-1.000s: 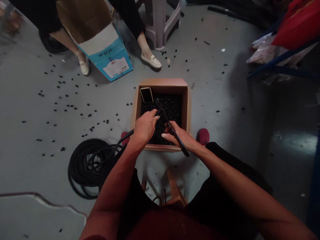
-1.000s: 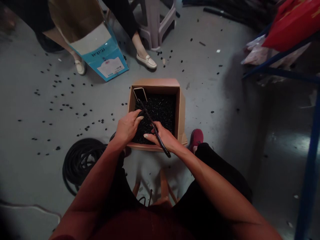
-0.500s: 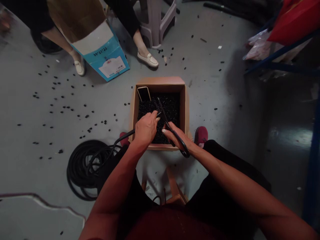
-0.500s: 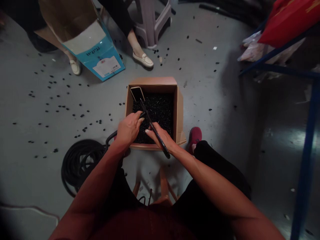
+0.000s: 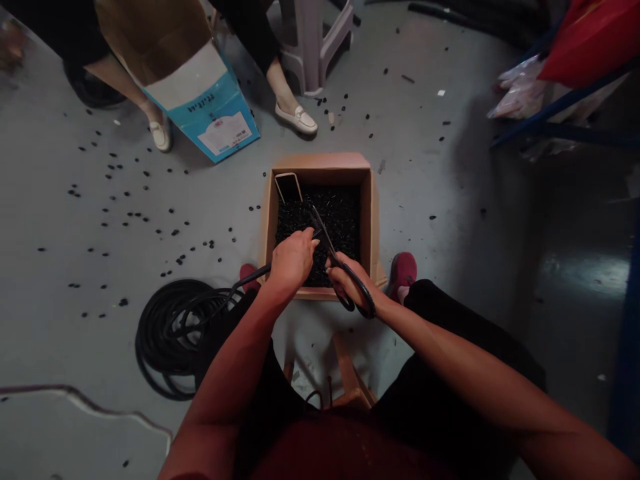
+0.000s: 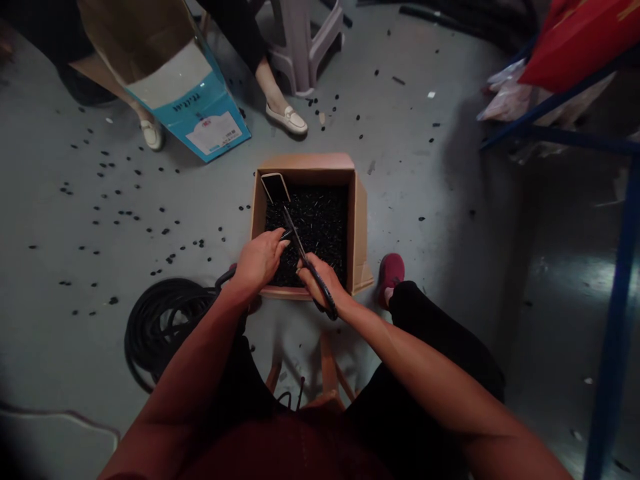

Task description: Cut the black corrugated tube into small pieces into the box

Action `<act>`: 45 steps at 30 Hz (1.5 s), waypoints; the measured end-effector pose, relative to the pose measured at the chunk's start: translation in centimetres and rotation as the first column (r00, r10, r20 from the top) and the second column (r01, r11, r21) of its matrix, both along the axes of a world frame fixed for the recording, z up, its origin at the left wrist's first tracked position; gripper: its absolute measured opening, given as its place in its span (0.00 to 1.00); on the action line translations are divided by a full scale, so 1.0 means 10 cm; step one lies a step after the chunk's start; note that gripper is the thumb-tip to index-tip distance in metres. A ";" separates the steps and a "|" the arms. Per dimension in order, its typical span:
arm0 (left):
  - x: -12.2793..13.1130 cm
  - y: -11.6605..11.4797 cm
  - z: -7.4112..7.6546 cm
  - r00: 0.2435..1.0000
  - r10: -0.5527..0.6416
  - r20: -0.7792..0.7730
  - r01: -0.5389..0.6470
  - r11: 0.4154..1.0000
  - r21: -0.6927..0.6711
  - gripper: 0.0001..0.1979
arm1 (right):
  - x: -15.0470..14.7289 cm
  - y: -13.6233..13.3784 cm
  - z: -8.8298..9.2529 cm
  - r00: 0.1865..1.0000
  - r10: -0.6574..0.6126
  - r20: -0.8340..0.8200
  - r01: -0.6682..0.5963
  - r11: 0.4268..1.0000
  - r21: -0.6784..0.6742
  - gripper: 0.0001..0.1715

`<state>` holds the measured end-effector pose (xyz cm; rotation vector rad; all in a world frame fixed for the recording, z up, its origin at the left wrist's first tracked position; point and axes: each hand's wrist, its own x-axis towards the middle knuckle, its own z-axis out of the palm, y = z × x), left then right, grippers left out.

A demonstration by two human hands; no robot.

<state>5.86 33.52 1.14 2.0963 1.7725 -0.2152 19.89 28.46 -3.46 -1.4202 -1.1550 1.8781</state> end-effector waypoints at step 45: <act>-0.11 0.07 0.07 0.590 0.408 0.697 -0.464 0.878 -0.122 0.19 | 0.32 0.26 0.12 0.866 0.046 0.498 -0.303 0.841 0.449 0.34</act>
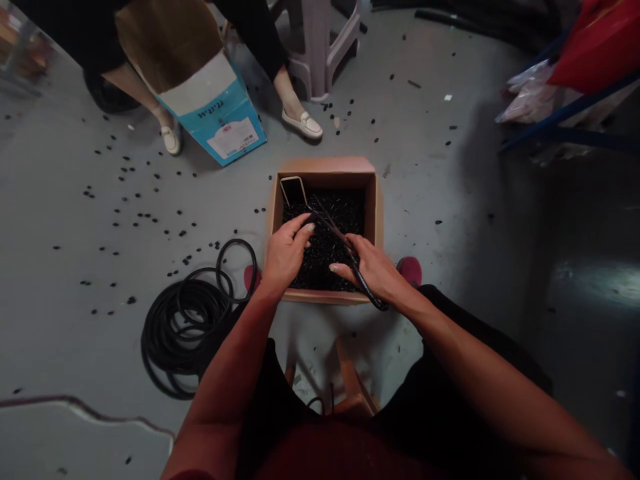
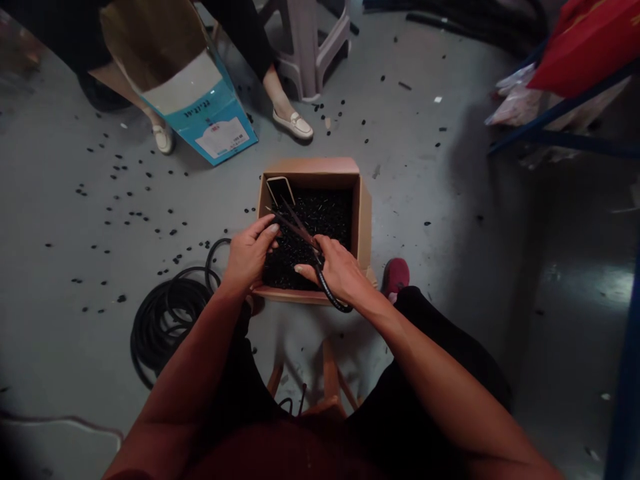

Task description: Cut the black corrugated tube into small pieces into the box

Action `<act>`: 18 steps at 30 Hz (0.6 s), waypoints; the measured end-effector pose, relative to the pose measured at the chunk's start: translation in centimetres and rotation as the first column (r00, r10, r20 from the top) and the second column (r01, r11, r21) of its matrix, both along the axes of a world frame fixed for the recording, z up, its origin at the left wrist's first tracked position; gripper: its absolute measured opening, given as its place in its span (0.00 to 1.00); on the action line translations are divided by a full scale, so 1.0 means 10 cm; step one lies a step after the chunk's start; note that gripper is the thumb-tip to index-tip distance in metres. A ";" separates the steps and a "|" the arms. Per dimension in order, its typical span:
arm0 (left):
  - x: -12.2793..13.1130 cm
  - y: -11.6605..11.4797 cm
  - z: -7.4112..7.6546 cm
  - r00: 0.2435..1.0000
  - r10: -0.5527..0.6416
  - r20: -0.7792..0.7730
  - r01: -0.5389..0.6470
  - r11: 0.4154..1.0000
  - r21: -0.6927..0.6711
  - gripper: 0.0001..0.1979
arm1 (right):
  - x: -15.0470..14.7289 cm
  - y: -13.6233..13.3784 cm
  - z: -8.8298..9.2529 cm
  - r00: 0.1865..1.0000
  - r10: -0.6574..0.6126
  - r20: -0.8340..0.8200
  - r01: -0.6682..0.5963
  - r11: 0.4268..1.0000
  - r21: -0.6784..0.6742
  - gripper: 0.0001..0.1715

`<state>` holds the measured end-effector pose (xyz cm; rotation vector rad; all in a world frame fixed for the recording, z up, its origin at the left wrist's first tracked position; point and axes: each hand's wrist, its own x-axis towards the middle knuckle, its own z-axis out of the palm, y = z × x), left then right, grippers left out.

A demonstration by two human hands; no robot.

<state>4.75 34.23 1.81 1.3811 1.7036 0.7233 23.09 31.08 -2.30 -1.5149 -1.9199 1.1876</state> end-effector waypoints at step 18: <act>0.19 -0.05 -0.14 0.923 -0.210 -0.323 0.254 0.962 0.100 0.19 | -0.13 -0.06 -0.09 0.998 -0.034 -0.046 0.028 0.992 -0.120 0.34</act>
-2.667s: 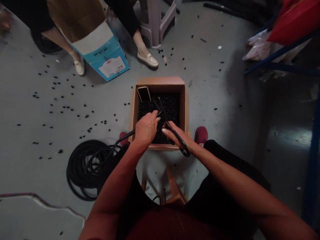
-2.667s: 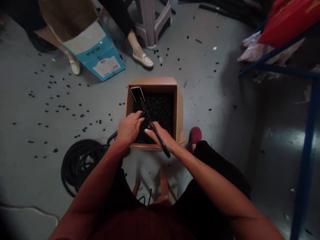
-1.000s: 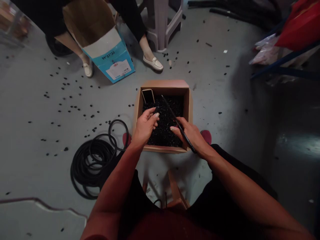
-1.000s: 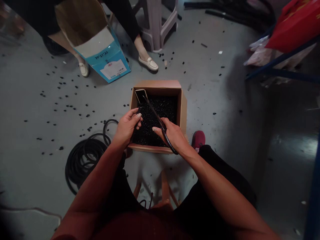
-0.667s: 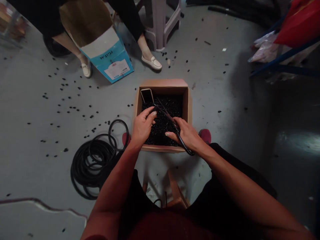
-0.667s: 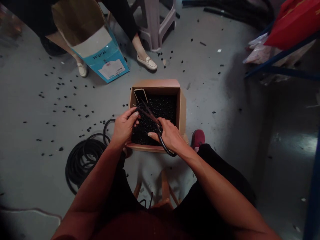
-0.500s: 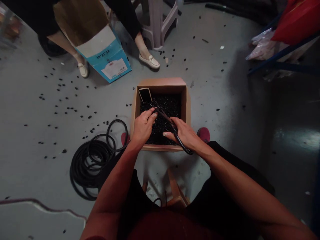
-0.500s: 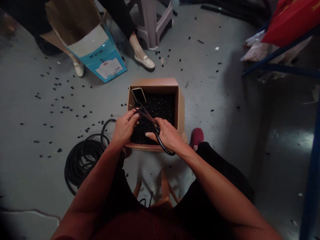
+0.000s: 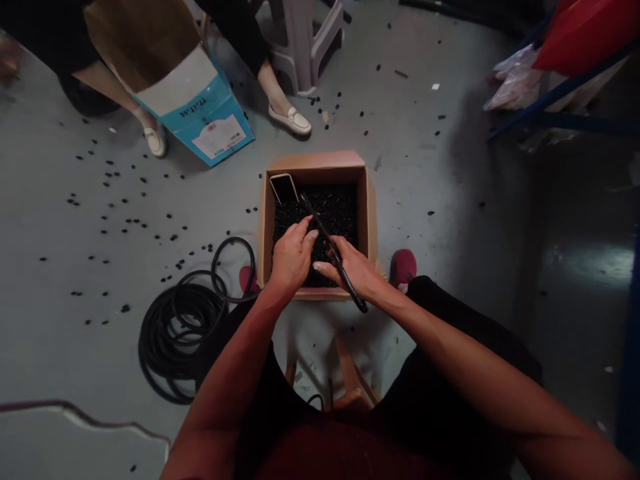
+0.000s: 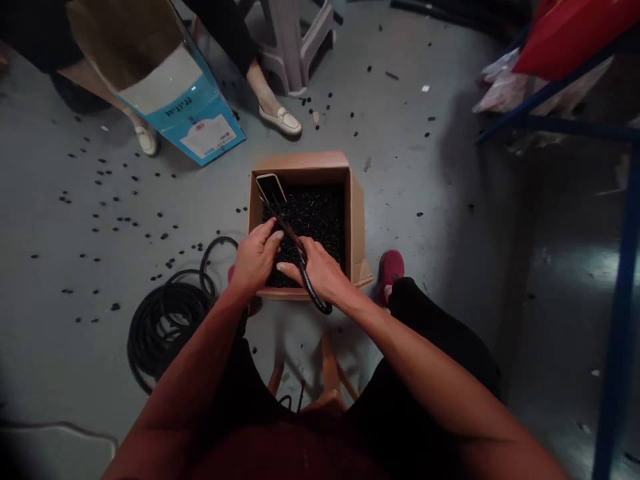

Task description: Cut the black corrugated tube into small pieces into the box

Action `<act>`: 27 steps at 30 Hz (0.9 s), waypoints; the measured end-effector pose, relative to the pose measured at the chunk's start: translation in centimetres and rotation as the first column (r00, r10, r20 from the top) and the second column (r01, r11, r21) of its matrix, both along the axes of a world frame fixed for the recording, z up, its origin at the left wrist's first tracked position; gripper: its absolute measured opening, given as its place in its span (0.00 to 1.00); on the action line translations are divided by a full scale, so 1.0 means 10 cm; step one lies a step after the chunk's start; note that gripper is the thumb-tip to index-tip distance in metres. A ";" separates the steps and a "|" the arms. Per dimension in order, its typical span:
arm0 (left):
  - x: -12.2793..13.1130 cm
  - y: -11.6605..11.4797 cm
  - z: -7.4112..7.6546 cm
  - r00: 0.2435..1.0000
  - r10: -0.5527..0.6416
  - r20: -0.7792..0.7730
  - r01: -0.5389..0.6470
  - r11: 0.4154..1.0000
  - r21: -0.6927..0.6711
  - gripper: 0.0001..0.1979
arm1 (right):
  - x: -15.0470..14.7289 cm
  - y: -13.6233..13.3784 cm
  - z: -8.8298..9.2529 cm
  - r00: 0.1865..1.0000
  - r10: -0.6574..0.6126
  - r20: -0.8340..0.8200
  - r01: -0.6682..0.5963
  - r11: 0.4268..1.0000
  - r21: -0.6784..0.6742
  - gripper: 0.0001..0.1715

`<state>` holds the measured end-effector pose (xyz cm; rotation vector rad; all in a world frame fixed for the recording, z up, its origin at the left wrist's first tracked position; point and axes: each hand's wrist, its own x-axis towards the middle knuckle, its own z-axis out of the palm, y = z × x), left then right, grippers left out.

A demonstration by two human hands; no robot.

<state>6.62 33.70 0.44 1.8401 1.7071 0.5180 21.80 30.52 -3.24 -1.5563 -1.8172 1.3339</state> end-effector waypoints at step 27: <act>-0.08 -0.03 0.04 0.940 -0.186 -0.288 0.083 0.938 -0.336 0.23 | -0.05 -0.03 0.02 0.981 0.043 0.188 -0.020 0.992 -0.121 0.15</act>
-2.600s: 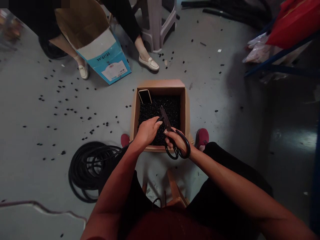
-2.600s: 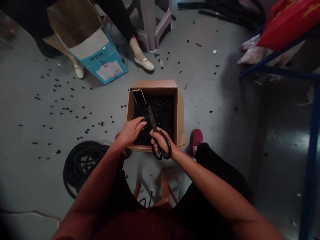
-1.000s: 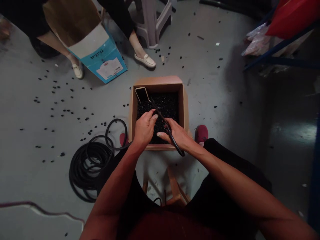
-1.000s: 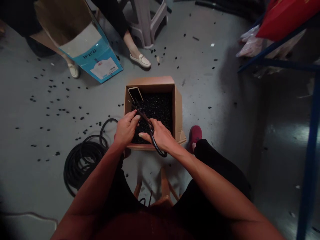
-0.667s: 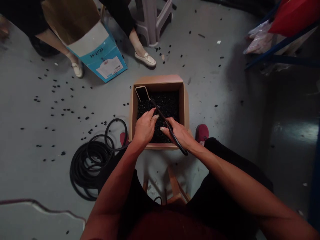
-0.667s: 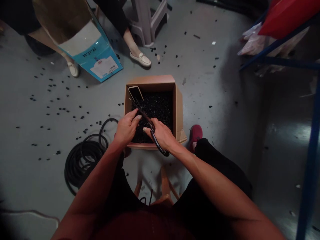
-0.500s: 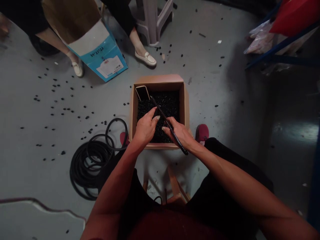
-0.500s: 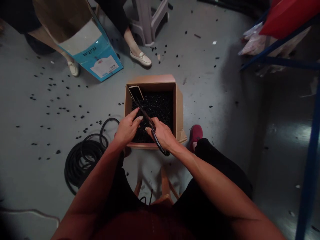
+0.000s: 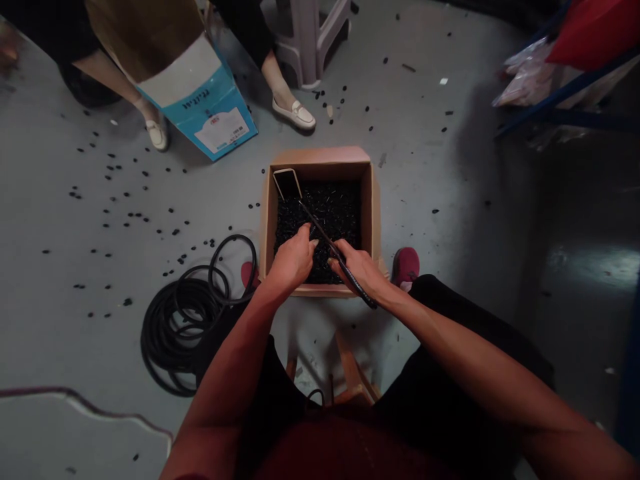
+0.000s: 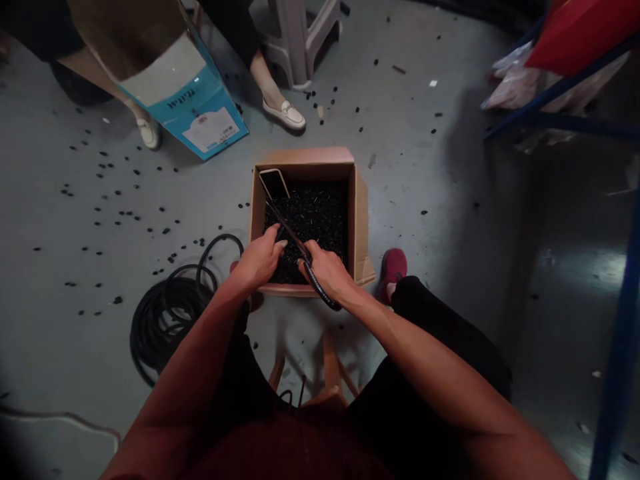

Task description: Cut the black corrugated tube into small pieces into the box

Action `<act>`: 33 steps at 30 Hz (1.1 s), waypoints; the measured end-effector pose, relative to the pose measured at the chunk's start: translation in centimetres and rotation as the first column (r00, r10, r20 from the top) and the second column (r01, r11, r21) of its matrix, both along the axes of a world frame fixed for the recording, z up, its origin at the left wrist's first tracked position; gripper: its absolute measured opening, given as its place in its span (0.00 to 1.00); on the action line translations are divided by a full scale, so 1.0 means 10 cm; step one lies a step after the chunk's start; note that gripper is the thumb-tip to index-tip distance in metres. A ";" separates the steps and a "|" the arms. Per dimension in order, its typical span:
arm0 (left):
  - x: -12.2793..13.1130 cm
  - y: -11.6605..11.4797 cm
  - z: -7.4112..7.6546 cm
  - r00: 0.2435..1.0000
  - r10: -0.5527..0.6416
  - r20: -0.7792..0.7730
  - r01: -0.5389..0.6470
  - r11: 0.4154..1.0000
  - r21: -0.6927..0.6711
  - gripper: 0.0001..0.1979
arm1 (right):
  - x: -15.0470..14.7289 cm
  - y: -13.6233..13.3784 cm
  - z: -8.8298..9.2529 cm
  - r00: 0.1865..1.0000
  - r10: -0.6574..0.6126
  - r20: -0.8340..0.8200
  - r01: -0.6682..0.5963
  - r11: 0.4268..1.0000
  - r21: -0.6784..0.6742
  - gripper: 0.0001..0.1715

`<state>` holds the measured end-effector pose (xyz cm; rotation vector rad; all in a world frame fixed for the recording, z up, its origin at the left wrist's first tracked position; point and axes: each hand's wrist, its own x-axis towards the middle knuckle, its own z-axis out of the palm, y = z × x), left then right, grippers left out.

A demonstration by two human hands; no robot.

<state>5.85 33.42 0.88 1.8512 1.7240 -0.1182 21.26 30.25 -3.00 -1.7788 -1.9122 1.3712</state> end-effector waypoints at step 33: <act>0.00 -0.03 0.10 0.980 -0.155 -0.121 0.134 0.978 -0.162 0.17 | -0.06 -0.09 -0.17 0.994 0.002 -0.108 -0.014 0.994 -0.109 0.15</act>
